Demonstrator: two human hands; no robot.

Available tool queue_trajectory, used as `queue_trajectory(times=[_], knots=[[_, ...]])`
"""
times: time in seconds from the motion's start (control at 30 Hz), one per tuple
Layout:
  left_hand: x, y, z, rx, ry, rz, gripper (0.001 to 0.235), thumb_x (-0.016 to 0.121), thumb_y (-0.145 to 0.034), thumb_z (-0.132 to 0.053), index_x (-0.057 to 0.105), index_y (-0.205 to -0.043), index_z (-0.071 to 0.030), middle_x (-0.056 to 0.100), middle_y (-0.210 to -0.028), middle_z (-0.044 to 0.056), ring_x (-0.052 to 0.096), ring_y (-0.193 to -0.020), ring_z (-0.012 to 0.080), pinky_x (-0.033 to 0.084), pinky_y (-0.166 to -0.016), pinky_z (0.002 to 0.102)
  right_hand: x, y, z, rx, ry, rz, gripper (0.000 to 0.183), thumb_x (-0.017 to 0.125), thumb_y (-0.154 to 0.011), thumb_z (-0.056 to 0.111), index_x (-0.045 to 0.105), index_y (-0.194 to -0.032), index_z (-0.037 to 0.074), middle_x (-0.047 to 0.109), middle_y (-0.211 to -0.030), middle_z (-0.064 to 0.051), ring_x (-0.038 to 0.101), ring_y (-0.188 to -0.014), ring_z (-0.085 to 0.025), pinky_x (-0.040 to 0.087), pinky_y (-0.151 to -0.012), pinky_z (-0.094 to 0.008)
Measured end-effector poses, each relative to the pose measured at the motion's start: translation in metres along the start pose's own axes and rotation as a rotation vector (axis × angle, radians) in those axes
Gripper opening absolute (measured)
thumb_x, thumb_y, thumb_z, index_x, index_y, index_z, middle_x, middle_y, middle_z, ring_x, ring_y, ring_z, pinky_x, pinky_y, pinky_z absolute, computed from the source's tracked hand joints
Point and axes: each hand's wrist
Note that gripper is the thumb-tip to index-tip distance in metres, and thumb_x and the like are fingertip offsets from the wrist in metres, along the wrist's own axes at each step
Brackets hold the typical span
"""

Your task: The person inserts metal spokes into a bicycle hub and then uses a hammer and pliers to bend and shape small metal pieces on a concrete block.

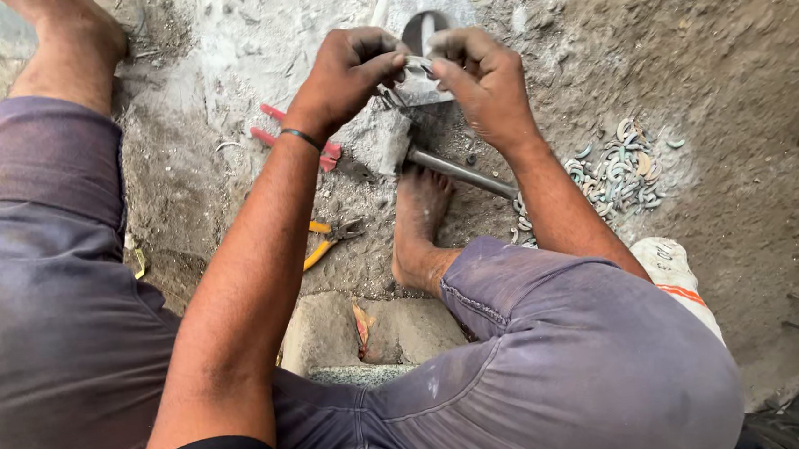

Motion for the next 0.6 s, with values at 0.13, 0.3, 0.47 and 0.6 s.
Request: queue_trajectory(times=[0.13,0.3,0.47,0.6], knots=[[0.007,-0.004,0.005,0.091,-0.017,-0.052,0.012,0.073,-0.099,-0.012,0.074,-0.102,0.0,0.073,-0.085,0.002,0.066,-0.075,0.0066,0.056,-0.068,0.025,0.008,0.008,-0.009,0.023,-0.005,-0.087,0.003,0.071,-0.099,0.004,0.069,-0.101,0.006,0.073,-0.094,-0.005,0.073,-0.085,-0.011,0.064,-0.074,-0.027],[-0.017,-0.017,0.022,0.042,-0.104,-0.545,0.015,0.069,-0.096,-0.011,0.075,-0.089,0.001,0.074,-0.074,0.003,0.066,-0.057,0.008,0.053,-0.054,0.025,0.012,0.022,-0.037,-0.355,0.416,-0.227,0.011,0.076,-0.099,0.001,0.066,-0.098,0.006,0.07,-0.099,-0.008,0.071,-0.091,-0.015,0.063,-0.077,-0.029],[-0.042,-0.005,0.026,0.064,-0.129,-0.755,0.017,0.069,-0.095,-0.01,0.07,-0.083,0.002,0.072,-0.07,0.003,0.066,-0.056,0.008,0.055,-0.051,0.026,0.013,0.018,-0.057,-0.502,0.503,-0.337,0.014,0.074,-0.1,-0.001,0.064,-0.102,0.007,0.069,-0.1,-0.007,0.071,-0.091,-0.017,0.063,-0.079,-0.029],[-0.035,-0.01,0.015,0.128,-0.143,-0.709,0.012,0.066,-0.094,-0.01,0.07,-0.09,0.001,0.072,-0.071,0.003,0.067,-0.061,0.0076,0.055,-0.052,0.026,0.004,0.017,-0.058,-0.321,0.627,-0.22,0.02,0.079,-0.09,0.002,0.06,-0.094,0.006,0.064,-0.092,-0.008,0.067,-0.082,-0.018,0.057,-0.069,-0.032]])
Point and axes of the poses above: each hand's wrist, its own y-axis away from the middle knuckle, its own x-axis out of the palm, z = x × y
